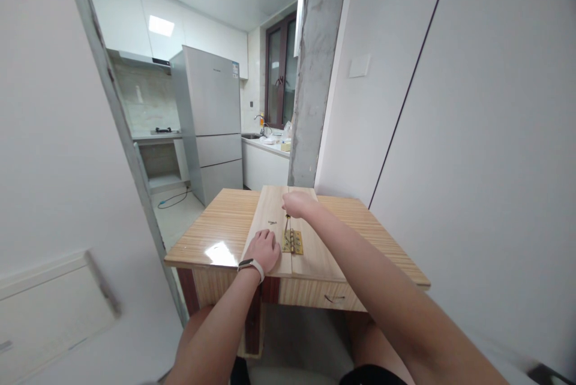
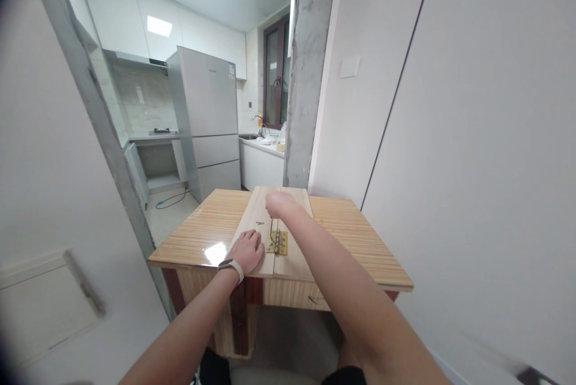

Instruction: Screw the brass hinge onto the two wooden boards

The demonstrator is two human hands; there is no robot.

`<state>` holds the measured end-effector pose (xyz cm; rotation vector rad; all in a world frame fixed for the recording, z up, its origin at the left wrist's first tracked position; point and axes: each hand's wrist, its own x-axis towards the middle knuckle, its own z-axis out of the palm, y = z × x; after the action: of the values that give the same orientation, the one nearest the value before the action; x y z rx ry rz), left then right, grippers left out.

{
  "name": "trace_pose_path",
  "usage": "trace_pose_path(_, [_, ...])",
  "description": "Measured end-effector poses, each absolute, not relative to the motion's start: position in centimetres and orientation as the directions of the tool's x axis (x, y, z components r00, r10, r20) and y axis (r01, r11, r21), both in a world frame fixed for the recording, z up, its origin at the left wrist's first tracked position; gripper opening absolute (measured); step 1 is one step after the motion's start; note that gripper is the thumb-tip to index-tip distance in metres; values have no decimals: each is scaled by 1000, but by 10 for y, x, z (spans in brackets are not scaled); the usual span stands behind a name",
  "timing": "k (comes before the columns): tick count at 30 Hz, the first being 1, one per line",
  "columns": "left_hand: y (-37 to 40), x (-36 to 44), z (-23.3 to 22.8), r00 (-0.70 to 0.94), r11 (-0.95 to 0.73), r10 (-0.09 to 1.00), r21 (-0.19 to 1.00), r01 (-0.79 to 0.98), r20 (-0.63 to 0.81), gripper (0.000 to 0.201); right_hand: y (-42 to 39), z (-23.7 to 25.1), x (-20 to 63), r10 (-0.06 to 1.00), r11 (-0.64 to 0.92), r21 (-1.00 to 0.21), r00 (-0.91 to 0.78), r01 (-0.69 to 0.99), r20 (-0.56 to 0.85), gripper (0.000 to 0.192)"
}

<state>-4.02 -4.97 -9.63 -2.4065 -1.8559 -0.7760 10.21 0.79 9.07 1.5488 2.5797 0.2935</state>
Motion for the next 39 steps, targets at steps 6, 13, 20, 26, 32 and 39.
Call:
trace_pose_path(6, [-51, -39, -94, 172, -288, 917, 301, 909, 359, 37, 4, 94, 107, 828, 545, 236, -561, 804, -1, 24])
trace_pose_path(13, [-52, -39, -93, 168, -276, 927, 306, 911, 335, 39, 4, 92, 110, 859, 500, 167, -512, 850, 32, 27])
trace_pose_path(20, [-50, -38, -94, 167, -272, 926, 293, 917, 338, 36, -1, 91, 105, 870, 478, 203, -493, 855, 28, 39])
trace_pose_path(26, [-51, -38, -94, 165, -272, 925, 293, 916, 343, 36, 1, 92, 102, 878, 468, 211, -479, 858, 2, 34])
trace_pose_path(32, [-51, -38, -94, 168, -279, 923, 301, 912, 347, 38, 2, 93, 110, 828, 539, 243, -560, 807, 23, 24])
trace_pose_path(39, [-52, -38, -93, 161, -265, 933, 309, 913, 323, 39, 8, 87, 113, 856, 505, 143, -515, 851, 40, 27])
